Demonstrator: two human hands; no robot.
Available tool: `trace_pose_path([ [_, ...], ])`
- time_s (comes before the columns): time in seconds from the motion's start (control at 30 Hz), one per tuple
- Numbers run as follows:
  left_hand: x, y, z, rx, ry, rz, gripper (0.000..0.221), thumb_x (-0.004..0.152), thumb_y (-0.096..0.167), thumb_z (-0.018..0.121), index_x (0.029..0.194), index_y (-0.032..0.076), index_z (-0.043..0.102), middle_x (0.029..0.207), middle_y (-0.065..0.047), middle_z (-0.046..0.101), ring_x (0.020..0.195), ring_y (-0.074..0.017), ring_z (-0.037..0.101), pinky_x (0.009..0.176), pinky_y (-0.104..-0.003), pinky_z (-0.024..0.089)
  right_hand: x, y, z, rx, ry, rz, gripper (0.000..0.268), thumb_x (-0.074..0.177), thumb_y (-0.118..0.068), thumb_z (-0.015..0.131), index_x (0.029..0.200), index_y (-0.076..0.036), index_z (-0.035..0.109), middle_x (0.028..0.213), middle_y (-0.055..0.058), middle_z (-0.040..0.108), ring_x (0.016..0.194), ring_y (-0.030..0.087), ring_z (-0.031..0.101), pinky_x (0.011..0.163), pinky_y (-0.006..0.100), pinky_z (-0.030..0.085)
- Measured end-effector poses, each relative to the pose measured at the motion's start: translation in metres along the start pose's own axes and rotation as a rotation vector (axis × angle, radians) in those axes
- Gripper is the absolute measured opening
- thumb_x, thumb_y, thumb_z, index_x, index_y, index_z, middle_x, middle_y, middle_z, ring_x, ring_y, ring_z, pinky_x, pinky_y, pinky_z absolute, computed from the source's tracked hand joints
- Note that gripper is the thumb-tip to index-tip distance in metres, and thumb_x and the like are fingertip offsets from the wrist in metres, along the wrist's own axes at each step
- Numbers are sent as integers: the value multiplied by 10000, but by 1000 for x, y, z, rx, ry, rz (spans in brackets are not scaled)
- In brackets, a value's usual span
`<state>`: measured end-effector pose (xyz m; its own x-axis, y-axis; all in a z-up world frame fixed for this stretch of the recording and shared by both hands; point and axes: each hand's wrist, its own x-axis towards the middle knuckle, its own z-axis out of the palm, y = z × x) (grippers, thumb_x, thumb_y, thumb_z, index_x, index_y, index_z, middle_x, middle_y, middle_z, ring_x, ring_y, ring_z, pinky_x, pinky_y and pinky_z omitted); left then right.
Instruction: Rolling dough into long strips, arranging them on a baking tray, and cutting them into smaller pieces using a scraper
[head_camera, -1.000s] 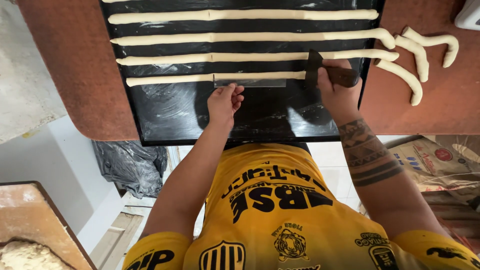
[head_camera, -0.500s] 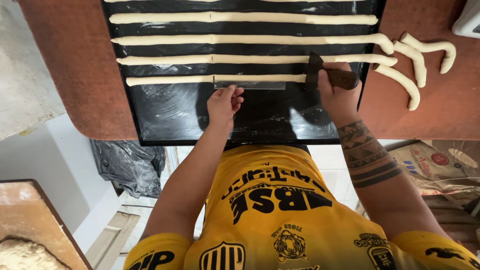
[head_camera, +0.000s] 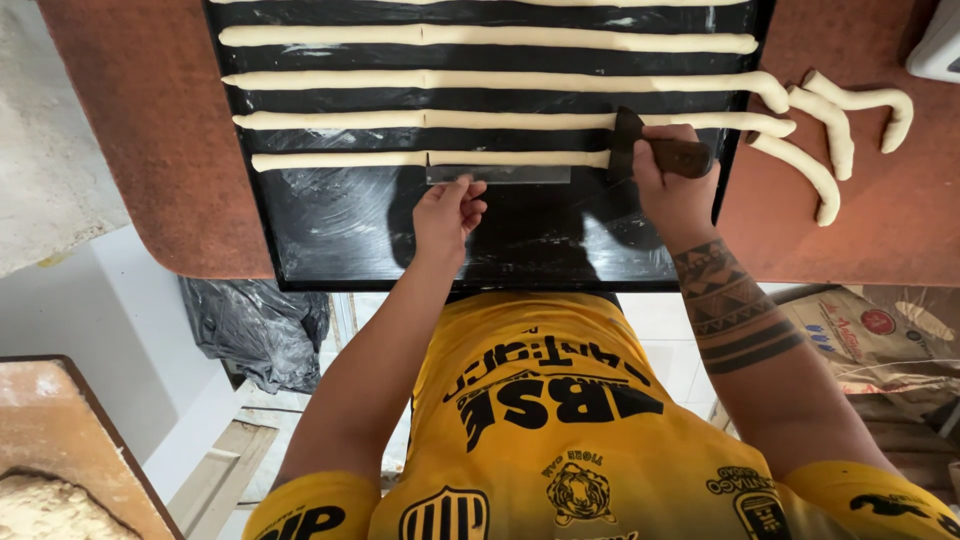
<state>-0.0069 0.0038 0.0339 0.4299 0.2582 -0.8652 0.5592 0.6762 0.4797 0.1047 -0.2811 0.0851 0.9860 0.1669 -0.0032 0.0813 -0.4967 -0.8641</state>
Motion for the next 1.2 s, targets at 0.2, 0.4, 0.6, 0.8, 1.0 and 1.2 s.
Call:
trace_pose_path([
  [0.2, -10, -5, -20, 40, 45, 1, 138, 983, 181, 687, 1055, 64, 678, 972, -157, 798, 618, -211, 748, 538, -275, 603, 2, 8, 1, -85, -8, 27, 107, 1050, -100, 726, 1140, -43, 730, 728, 245, 673, 602, 354, 692, 433, 339, 454],
  [0.4, -31, -1, -50, 49, 123, 25, 158, 950, 168, 724, 1046, 51, 675, 966, -184, 790, 590, -222, 744, 503, -268, 610, 4, 20, 8, -133, 16, 35, 85, 1022, -116, 741, 1101, -86, 747, 742, 221, 690, 635, 353, 701, 463, 352, 429],
  [0.6, -45, 6, -71, 40, 221, 41, 120, 949, 156, 705, 1021, 64, 679, 932, -167, 792, 570, -207, 737, 492, -247, 608, 1, 31, 19, -125, 42, -43, 69, 1001, -74, 740, 1069, -70, 730, 786, 255, 701, 702, 469, 704, 518, 430, 474],
  [0.8, -61, 15, -71, 23, 254, 74, 92, 955, 135, 684, 985, 49, 672, 918, -171, 793, 562, -205, 735, 486, -245, 607, 2, 35, 10, -158, 49, -67, 79, 971, -97, 770, 1041, -105, 736, 831, 186, 735, 755, 401, 726, 610, 405, 490],
  [1.0, -66, 4, -84, 1, 297, 95, 92, 956, 129, 688, 959, 45, 651, 919, -175, 789, 562, -204, 724, 498, -246, 600, 37, 32, -18, -130, 102, -217, 88, 1017, -65, 745, 1103, -52, 738, 884, 188, 718, 753, 340, 683, 687, 393, 483],
  [1.2, -81, 14, -75, -3, 394, 57, 95, 957, 129, 677, 976, 35, 681, 922, -164, 790, 552, -178, 680, 525, -276, 564, 70, 5, -8, -94, 37, -234, 89, 1079, -84, 684, 1133, -17, 664, 936, 185, 622, 800, 317, 625, 687, 399, 482],
])
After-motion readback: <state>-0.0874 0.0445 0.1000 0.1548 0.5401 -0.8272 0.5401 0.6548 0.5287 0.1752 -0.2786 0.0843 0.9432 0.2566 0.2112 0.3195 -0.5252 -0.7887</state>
